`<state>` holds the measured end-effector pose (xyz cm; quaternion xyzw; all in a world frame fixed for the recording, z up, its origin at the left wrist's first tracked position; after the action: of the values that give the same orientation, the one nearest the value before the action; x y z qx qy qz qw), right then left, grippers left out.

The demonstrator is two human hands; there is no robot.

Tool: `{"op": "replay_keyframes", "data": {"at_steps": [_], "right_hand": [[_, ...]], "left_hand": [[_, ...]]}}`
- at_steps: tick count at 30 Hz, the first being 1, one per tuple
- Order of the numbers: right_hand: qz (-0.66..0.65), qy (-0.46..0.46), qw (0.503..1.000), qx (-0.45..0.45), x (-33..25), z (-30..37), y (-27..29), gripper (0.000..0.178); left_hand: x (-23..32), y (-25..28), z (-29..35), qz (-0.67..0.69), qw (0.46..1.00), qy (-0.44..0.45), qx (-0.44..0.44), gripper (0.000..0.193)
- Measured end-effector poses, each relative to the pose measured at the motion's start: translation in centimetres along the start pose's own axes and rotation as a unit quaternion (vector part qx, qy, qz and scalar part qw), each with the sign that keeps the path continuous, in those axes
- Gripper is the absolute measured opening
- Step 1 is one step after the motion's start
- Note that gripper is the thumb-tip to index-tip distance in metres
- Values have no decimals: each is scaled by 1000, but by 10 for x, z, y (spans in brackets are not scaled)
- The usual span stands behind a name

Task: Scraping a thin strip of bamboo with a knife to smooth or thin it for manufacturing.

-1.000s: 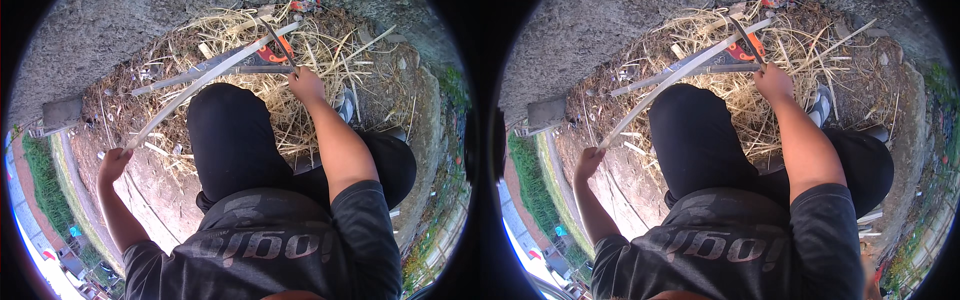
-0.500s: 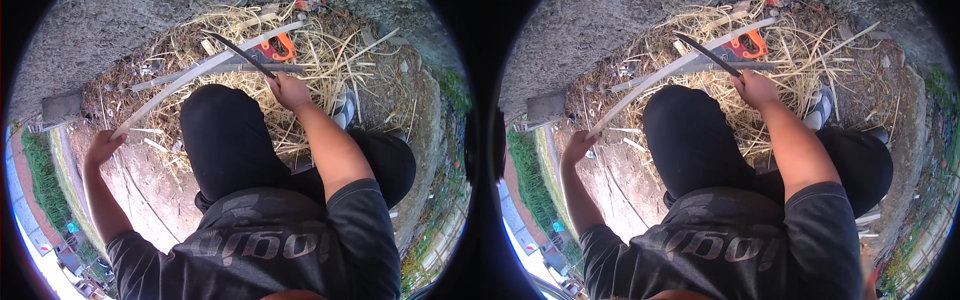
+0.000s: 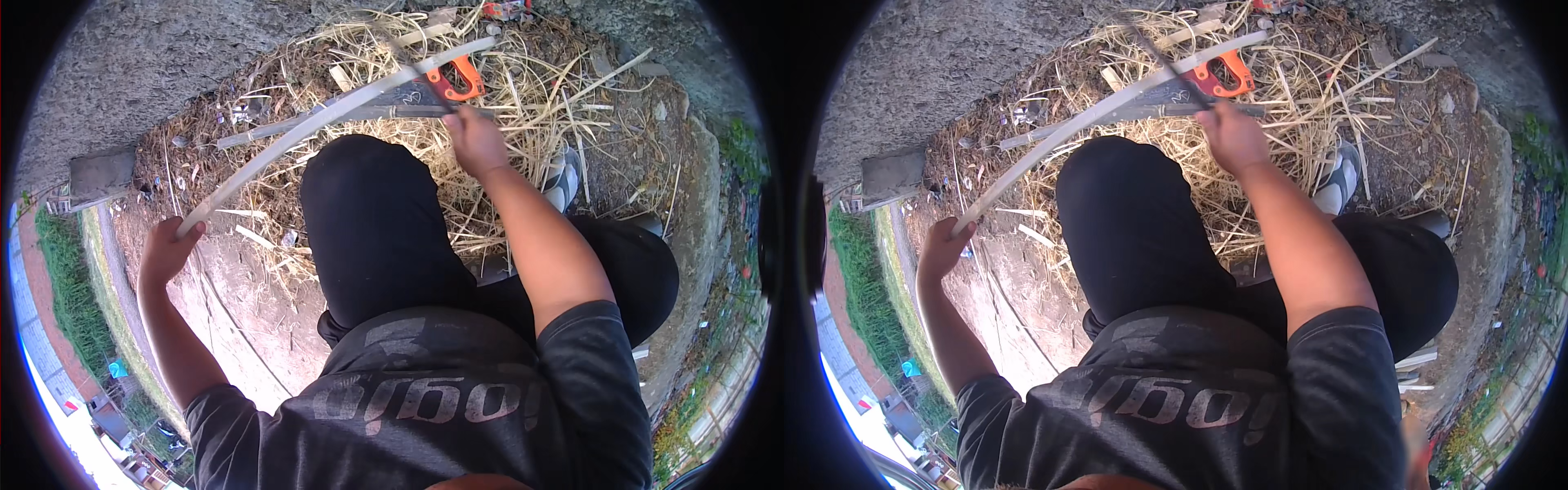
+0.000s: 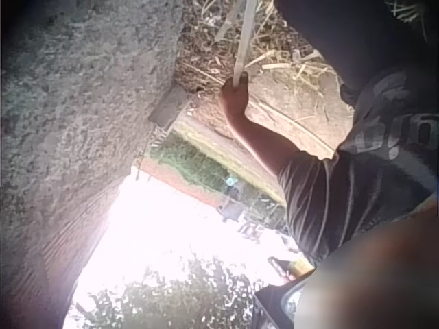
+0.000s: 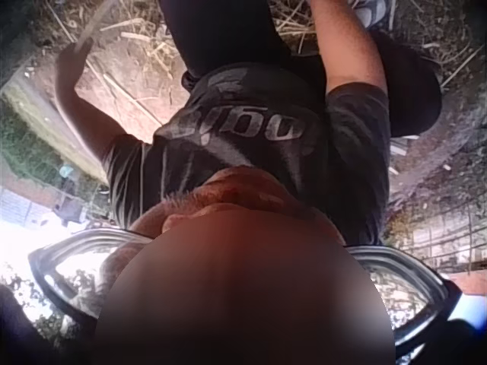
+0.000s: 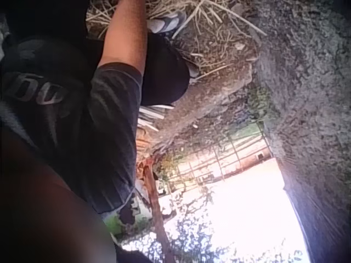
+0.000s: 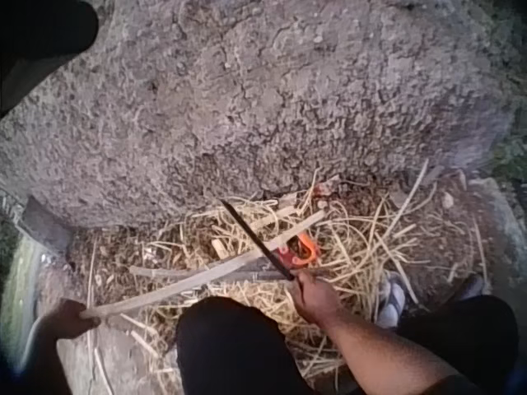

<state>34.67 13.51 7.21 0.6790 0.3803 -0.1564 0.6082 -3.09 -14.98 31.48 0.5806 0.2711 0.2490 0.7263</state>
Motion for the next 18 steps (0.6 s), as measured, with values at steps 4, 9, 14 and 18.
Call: {"op": "replay_keyframes", "data": {"at_steps": [4, 9, 14, 18], "right_hand": [[-12, 72, 986, -151, -21, 11, -25, 45], [152, -140, 975, -82, 86, -14, -3, 57], [-19, -25, 998, -54, 7, -5, -13, 52], [-4, 121, 977, -178, -36, 23, -37, 38]], "left_hand": [[5, 15, 0, -12, 1000, -12, 20, 47], [5, 1, -7, -4, 1000, -15, -4, 43], [-1, 5, -5, 4, 1000, -15, 10, 46], [-1, 5, -8, 8, 1000, -8, -13, 46]]}}
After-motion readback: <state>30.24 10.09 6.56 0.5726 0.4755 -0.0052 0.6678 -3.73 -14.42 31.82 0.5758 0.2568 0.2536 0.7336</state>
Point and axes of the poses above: each hand's wrist, its own z-axis away from the middle knuckle, its own y-axis out of the back of the hand, x = y × z, the point moved 6 cm from there along -z, towards the middle knuckle, and after that the axes turned 13 degrees about x, right-handed, at the moved point
